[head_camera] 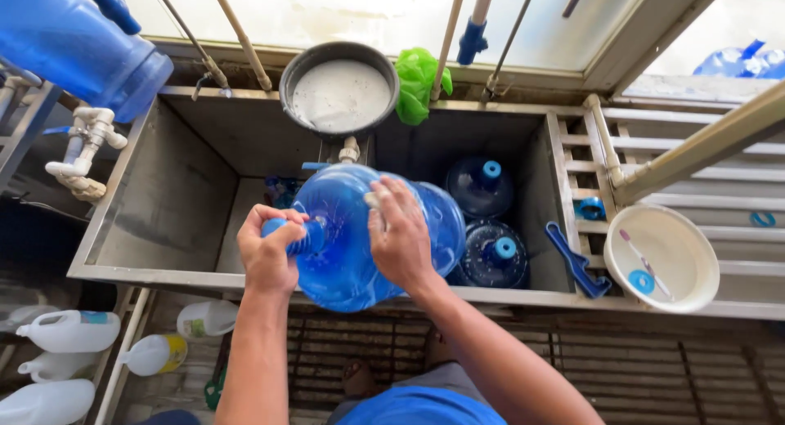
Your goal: Washing and scrubbing large plastic water jugs using a sponge and soapy water at an industrial sink.
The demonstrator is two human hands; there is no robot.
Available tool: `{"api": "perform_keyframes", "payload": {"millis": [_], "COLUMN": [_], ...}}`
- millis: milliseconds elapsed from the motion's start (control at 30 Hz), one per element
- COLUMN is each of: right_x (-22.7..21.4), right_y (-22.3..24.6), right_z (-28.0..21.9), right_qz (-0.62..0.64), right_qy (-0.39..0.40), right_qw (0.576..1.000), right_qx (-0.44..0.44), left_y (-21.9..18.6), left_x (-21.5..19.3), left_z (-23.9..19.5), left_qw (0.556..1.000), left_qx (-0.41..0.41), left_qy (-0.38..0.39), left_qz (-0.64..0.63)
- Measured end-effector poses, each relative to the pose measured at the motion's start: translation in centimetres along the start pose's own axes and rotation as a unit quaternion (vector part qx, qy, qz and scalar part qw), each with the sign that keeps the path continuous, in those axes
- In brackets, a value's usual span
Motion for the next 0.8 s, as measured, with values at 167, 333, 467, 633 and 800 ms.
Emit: {"api": "perform_keyframes", "payload": {"millis": [167, 333, 467, 633, 800], "right_x": [2.9, 6.5, 4.9, 0.6, -0.4], "right_y": [-5.4, -18.1, -26.1, -28.0, -27.4], "right_z": [6.9, 5.7, -0.6, -9.1, -10.0], "right_qz": [0.020, 0.133, -0.021, 0.178, 0.366], "right_qy": [0.272, 0.300, 0.194, 0.137, 0.133], "right_qw": [0.961, 0.943, 0.979, 0.831, 0.710], "right_qx": [-0.048, -0.046, 0.060, 0.508, 0.586], "left_y": [-1.3, -0.7, 0.4, -1.3, 3.4], "left_x": [4.3, 4.3, 6.1, 15.3, 22.0], "left_z": [-1.7, -2.2, -1.1, 0.2, 1.1], "left_qw": [0.979, 0.977, 0.988, 0.965, 0.934], "left_qx": [0.070, 0.072, 0.057, 0.057, 0.136], "left_qy": [0.177, 0.191, 0.126, 0.108, 0.190], "left_qz": [0.073, 0.061, 0.071, 0.231, 0.270]}}
Point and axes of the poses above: each hand's wrist, its own z-axis towards the middle knuckle, its own x-axis out of the palm, y = z × x, the point moved 6 cm from there along z, towards the middle knuckle, and after that the axes turned 12 degrees about y, right-handed, at the moved point
